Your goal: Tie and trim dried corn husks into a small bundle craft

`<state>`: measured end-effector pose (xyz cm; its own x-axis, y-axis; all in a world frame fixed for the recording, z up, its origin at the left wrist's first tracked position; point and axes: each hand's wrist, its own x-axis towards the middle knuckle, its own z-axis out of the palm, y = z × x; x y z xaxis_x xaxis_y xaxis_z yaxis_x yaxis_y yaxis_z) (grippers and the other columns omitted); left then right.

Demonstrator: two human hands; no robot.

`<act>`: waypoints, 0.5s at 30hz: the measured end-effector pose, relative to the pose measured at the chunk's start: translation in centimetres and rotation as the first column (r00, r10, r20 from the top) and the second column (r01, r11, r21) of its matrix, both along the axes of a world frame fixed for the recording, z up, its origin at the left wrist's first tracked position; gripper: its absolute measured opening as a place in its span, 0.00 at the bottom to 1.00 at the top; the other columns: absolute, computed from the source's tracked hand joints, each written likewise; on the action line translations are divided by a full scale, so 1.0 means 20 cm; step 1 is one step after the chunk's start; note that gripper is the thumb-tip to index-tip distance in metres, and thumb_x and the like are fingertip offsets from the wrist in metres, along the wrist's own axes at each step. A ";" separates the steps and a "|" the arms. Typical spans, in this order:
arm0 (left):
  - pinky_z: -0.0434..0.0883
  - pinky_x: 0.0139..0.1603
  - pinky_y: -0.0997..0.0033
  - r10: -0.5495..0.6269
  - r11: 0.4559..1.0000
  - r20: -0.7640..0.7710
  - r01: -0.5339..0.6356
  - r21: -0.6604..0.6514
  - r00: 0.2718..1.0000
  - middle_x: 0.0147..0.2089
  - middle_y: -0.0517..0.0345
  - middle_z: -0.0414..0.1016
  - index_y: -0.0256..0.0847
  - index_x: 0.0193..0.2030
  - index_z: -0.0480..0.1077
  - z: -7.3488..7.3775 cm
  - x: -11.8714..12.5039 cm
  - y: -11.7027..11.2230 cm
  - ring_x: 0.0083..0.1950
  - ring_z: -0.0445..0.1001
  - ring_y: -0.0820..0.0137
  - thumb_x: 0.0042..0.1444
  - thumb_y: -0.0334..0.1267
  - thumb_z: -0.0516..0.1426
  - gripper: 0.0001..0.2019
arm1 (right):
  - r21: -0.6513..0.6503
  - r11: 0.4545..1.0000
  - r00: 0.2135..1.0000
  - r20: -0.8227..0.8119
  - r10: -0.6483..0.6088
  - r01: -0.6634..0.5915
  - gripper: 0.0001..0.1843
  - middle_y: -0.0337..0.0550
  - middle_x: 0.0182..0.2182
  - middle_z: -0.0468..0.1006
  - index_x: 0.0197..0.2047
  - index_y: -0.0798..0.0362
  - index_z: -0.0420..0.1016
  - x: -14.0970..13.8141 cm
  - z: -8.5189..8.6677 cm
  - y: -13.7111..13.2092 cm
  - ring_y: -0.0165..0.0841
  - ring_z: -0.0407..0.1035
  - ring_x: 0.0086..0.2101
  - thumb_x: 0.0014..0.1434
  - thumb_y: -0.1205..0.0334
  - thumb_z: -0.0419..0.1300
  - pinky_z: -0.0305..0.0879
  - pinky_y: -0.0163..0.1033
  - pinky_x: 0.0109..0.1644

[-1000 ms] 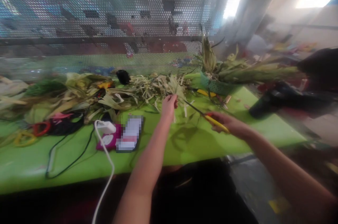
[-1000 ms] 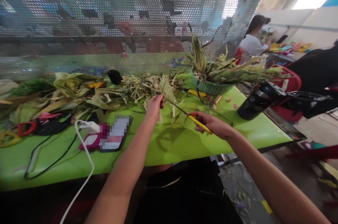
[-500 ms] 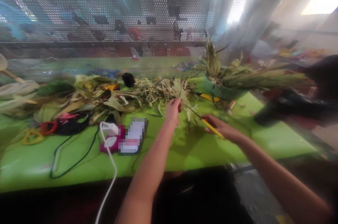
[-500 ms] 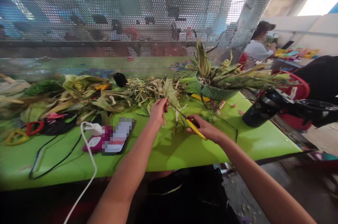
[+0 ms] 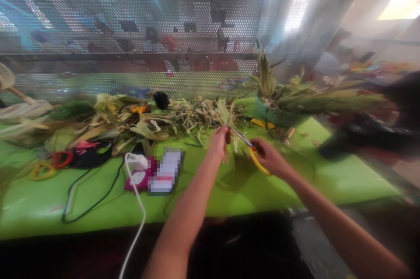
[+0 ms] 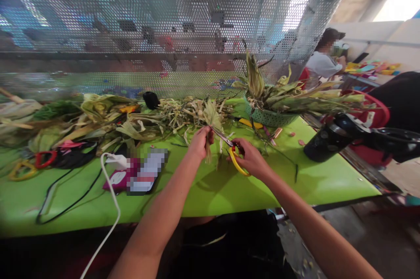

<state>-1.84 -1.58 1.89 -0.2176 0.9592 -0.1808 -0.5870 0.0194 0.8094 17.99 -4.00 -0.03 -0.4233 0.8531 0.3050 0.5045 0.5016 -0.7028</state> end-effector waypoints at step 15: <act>0.55 0.20 0.78 -0.008 0.999 -0.070 0.011 0.042 0.998 0.20 0.65 0.66 0.36 0.25 0.69 -0.02 -0.01 0.01 0.19 0.61 0.82 0.45 0.39 0.63 0.10 | 0.077 0.989 0.991 0.000 -0.130 0.130 0.22 0.45 0.36 0.80 0.50 0.52 0.74 -0.01 -0.04 0.03 0.37 0.72 0.32 0.57 0.49 0.63 0.67 0.39 0.36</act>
<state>-2.00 -1.40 1.42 -0.2189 0.9678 -0.1244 -0.5291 -0.0106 0.8485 17.79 -3.46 -0.83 -0.3120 0.8753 0.3694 0.5722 0.4835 -0.6624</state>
